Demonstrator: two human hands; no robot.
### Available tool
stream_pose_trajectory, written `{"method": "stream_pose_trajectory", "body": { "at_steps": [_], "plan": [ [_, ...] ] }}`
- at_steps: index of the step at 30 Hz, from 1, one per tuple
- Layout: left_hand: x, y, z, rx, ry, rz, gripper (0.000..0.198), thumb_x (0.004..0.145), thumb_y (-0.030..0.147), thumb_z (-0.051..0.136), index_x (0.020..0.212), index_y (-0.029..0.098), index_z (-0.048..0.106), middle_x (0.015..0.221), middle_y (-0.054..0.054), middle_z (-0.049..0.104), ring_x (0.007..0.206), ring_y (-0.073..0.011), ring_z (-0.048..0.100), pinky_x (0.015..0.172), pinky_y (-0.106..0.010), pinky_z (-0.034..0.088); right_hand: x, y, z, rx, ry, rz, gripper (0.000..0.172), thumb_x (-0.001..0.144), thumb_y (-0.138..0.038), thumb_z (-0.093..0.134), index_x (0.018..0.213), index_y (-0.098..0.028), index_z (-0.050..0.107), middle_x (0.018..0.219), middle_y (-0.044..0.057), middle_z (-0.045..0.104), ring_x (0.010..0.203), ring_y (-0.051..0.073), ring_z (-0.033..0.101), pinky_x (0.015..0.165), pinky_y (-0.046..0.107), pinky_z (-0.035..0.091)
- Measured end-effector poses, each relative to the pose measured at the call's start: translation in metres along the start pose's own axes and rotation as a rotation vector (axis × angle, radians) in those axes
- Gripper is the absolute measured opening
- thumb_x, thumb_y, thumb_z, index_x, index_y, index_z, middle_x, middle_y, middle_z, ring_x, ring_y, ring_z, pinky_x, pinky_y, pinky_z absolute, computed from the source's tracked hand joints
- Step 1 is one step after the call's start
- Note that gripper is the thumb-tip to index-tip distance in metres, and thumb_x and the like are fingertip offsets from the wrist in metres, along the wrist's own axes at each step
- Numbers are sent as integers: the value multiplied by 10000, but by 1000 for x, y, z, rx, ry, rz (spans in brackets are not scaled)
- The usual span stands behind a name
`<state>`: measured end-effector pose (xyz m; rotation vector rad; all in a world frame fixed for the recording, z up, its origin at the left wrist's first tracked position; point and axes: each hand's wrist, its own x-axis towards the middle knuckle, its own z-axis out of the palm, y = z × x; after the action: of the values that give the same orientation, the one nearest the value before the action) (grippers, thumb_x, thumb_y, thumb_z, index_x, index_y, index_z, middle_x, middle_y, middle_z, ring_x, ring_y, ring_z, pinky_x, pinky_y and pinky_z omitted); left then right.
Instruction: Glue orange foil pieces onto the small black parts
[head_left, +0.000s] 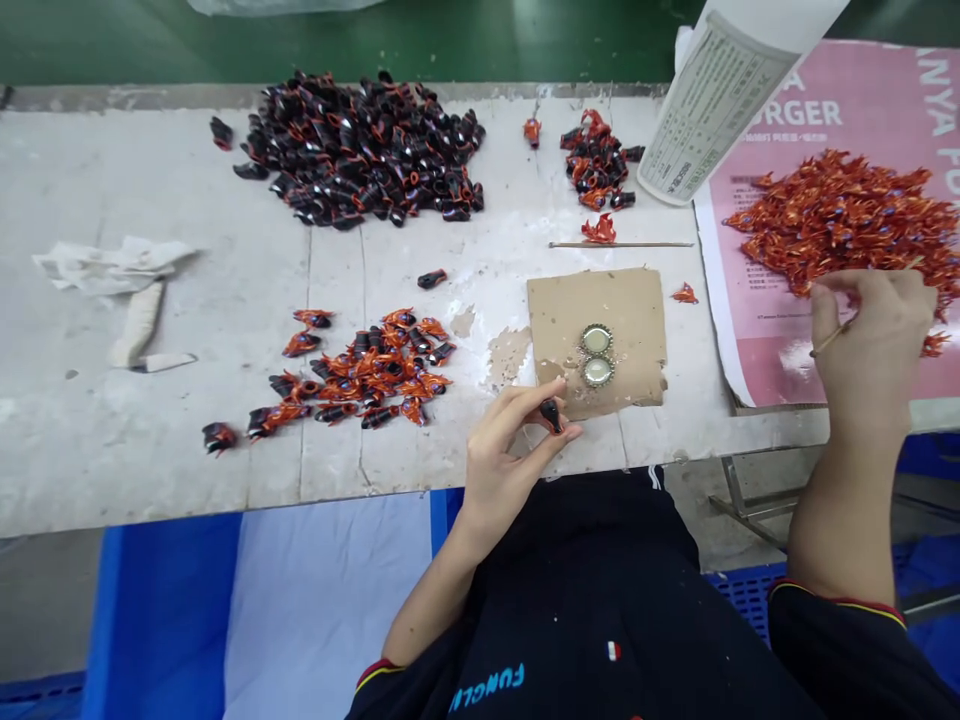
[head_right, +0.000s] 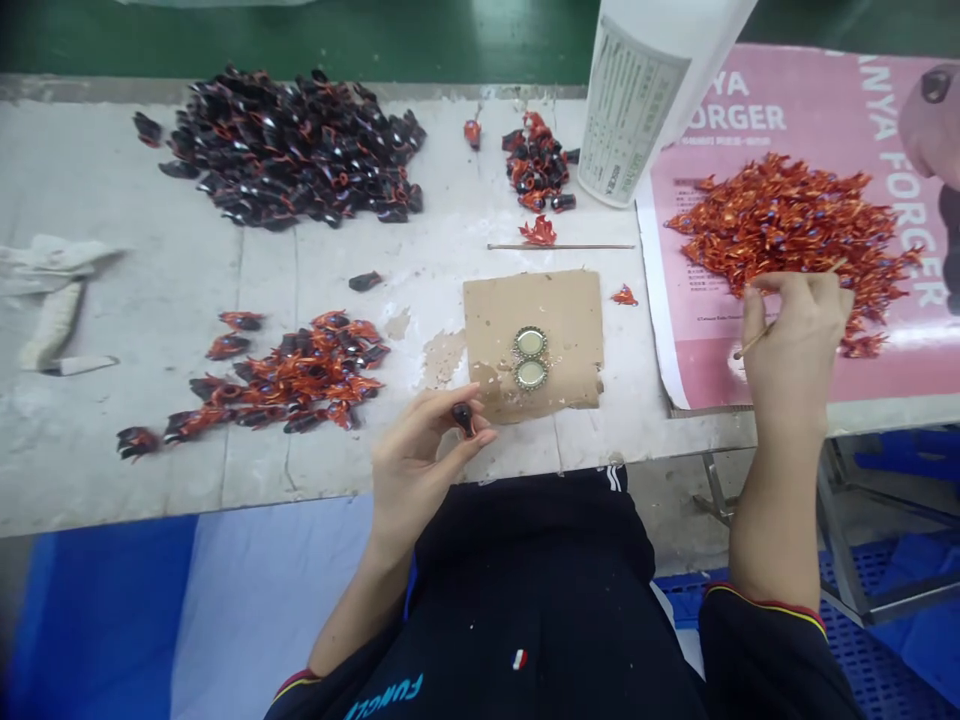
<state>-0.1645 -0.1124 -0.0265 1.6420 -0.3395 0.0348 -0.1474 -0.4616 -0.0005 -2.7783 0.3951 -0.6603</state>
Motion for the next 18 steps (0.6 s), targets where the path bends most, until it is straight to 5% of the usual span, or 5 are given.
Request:
{"method": "stream_pose_trajectory", "body": {
  "at_steps": [3, 9, 18],
  "plan": [
    [0, 0, 1, 9, -1, 2, 364, 844, 206, 763, 1199, 255, 699, 947, -18, 687, 762, -101, 667, 719, -222, 596, -4, -13, 11, 47, -44, -68, 237, 941, -434, 570, 937, -245, 714, 960, 144, 621, 994, 335, 553, 920, 525, 420],
    [-1, 1, 0, 33, -3, 9, 369, 850, 206, 758, 1210, 248, 688, 961, -24, 685, 767, -100, 665, 715, -225, 597, -8, -53, 39, 91, -238, -209, 304, 947, -423, 567, 1151, -232, 689, 1033, 119, 581, 1020, 313, 525, 952, 529, 436],
    [-3, 1, -2, 15, 1, 23, 379, 853, 189, 753, 1218, 266, 683, 959, -10, 676, 785, -91, 663, 715, -202, 589, -2, -55, 45, 109, -276, -241, 248, 924, -394, 578, 1025, -189, 674, 1039, 131, 568, 1021, 317, 537, 962, 548, 455]
  ]
}}
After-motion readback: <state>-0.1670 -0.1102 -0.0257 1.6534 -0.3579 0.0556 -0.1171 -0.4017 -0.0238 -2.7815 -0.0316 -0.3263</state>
